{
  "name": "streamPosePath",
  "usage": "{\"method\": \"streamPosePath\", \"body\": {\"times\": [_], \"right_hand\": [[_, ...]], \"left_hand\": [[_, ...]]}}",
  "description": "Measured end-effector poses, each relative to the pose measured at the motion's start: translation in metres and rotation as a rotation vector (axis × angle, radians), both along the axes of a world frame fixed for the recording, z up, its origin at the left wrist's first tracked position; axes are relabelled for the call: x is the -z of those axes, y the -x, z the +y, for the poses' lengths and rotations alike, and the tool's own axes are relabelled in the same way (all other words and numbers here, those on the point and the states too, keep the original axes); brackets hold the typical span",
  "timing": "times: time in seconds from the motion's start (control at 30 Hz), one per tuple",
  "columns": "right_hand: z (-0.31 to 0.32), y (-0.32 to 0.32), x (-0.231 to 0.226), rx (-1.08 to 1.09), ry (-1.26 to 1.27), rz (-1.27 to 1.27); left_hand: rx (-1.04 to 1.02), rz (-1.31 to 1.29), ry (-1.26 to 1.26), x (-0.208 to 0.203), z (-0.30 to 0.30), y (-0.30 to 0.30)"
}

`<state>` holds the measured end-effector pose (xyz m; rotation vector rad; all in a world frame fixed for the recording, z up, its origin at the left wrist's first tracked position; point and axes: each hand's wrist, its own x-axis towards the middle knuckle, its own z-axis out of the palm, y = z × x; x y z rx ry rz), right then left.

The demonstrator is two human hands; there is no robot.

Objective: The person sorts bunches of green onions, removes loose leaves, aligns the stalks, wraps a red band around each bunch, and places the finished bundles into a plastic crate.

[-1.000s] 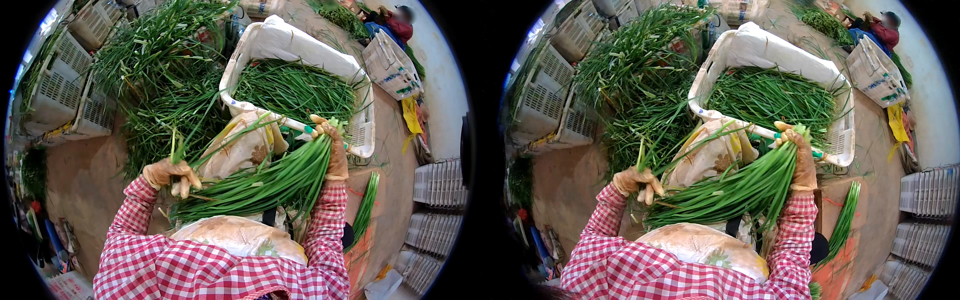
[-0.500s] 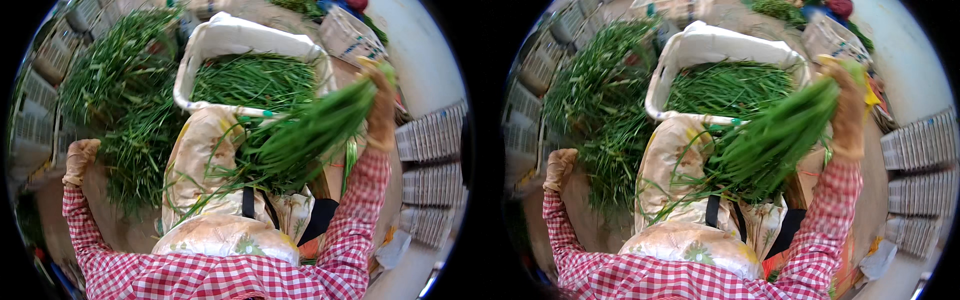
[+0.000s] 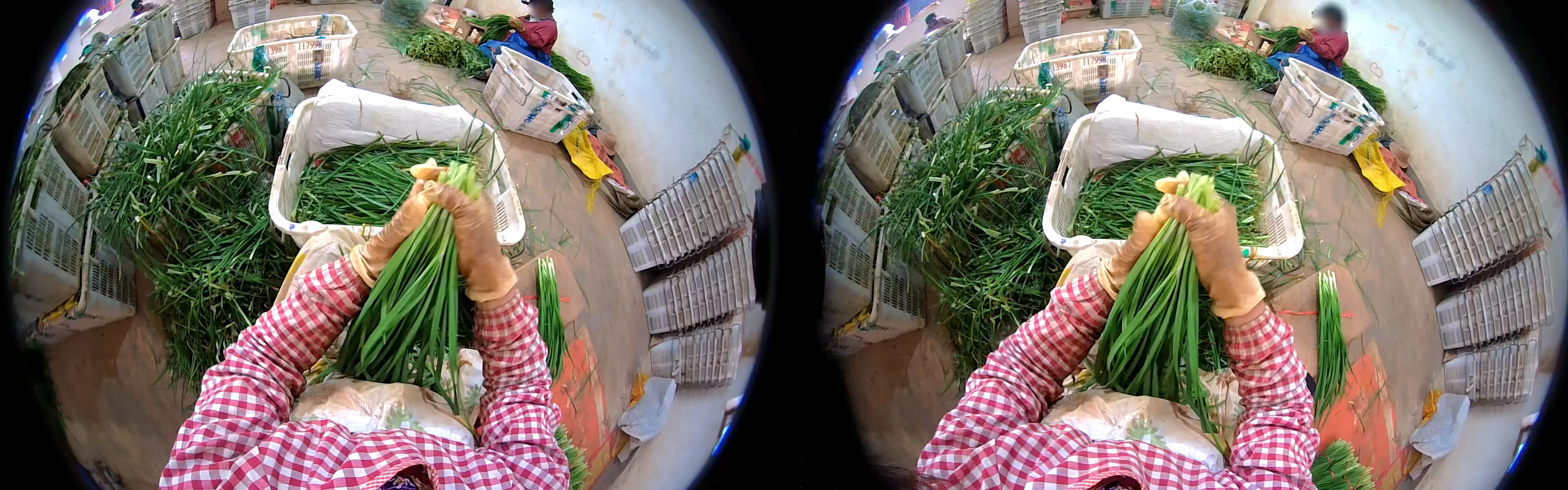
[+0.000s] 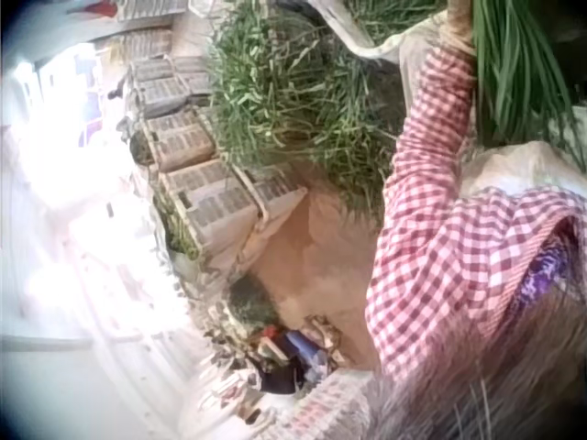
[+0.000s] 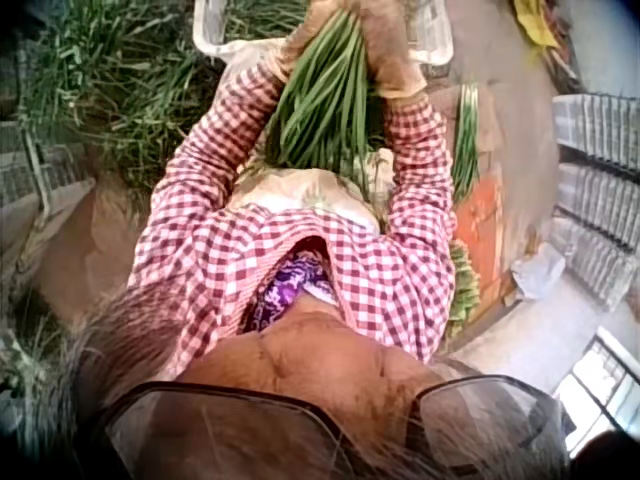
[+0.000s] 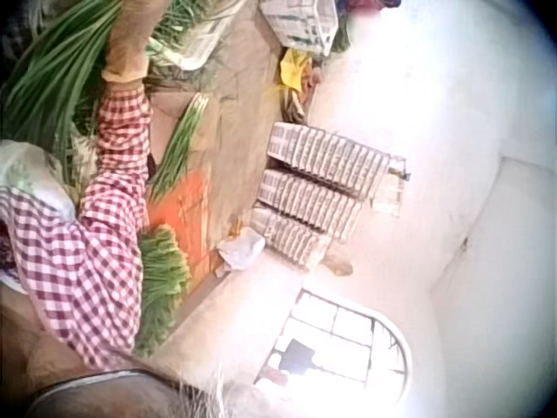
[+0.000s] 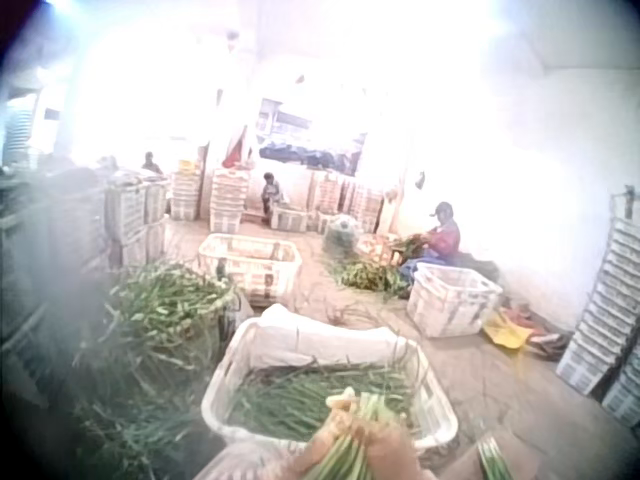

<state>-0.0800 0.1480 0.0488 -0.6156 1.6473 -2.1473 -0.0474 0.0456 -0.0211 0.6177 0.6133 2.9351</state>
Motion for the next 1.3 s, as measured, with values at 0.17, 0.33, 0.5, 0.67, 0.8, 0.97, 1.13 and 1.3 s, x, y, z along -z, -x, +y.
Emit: {"method": "streamPosePath", "body": {"times": [0.17,0.33,0.5,0.67,0.8,0.97,1.13,1.3], "right_hand": [[-0.001,0.01,0.015,0.379,-0.244,0.898],[0.018,0.031,0.027,0.171,-0.449,1.149],[0.01,0.019,0.02,-0.251,-0.381,0.609],[0.021,0.063,-0.004,-0.183,-0.04,0.815],[0.071,0.057,-0.033,0.311,-0.115,0.815],[0.12,0.067,0.022,0.449,-0.268,0.527],[0.146,0.067,0.054,0.477,-0.294,0.296],[0.156,0.056,0.089,0.505,-0.291,0.183]], "left_hand": [[0.262,-0.243,0.041,0.005,-0.007,-0.028],[0.371,-0.263,0.164,-0.003,-0.015,-0.022],[0.406,-0.373,0.296,-0.018,-0.027,-0.028],[-0.006,-0.015,0.679,-0.048,-0.048,-0.002],[-0.176,0.177,0.504,-0.1,-0.16,0.016],[-1.064,0.086,2.003,-0.109,-0.253,0.039],[-1.345,0.508,2.326,-0.131,-0.214,0.062],[-1.639,1.152,2.236,-0.148,-0.13,0.077]]}}
